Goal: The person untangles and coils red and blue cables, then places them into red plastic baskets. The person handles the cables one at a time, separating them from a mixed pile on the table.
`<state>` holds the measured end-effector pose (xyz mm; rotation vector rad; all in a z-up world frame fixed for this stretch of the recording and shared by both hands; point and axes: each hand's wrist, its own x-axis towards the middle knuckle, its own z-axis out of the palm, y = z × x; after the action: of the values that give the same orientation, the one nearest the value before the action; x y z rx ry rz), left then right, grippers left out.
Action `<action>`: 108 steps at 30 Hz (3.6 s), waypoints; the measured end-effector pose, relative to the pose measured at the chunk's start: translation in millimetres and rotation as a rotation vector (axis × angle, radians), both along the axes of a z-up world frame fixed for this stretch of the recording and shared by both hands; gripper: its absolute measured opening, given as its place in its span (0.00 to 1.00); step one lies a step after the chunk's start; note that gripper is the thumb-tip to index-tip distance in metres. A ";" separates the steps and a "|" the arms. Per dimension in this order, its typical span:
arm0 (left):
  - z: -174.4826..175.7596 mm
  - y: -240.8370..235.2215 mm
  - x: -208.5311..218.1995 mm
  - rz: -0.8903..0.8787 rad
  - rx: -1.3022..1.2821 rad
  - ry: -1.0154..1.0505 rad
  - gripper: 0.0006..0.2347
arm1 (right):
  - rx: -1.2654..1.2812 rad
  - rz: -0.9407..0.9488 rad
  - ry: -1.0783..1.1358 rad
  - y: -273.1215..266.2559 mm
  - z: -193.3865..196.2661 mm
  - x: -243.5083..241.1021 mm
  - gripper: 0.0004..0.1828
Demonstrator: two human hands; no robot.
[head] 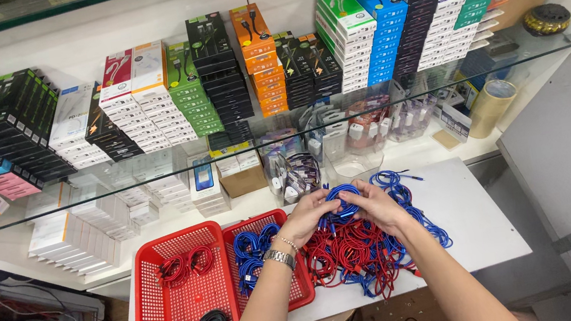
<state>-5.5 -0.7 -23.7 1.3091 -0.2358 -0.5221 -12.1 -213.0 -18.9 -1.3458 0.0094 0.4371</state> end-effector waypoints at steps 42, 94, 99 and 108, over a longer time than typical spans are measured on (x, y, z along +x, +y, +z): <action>-152.7 152.4 -79.1 0.682 0.449 0.296 0.07 | -1.099 0.448 -0.245 197.2 -119.0 22.7 0.12; -172.7 -27.1 -16.0 0.188 0.914 -0.144 0.19 | -1.072 0.064 -0.316 -8.4 -111.9 -10.7 0.12; -182.8 -42.5 -21.5 0.186 0.644 -0.019 0.20 | -0.689 0.051 -0.064 -24.1 -106.0 6.9 0.09; -140.5 -23.7 -8.3 0.252 0.150 0.387 0.12 | -0.915 -0.259 -0.373 -26.8 -85.1 -13.7 0.19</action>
<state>-13.8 -24.3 -164.2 1.3301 0.2904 -0.5734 -25.8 -239.7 -104.0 -2.2766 0.0820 -0.0776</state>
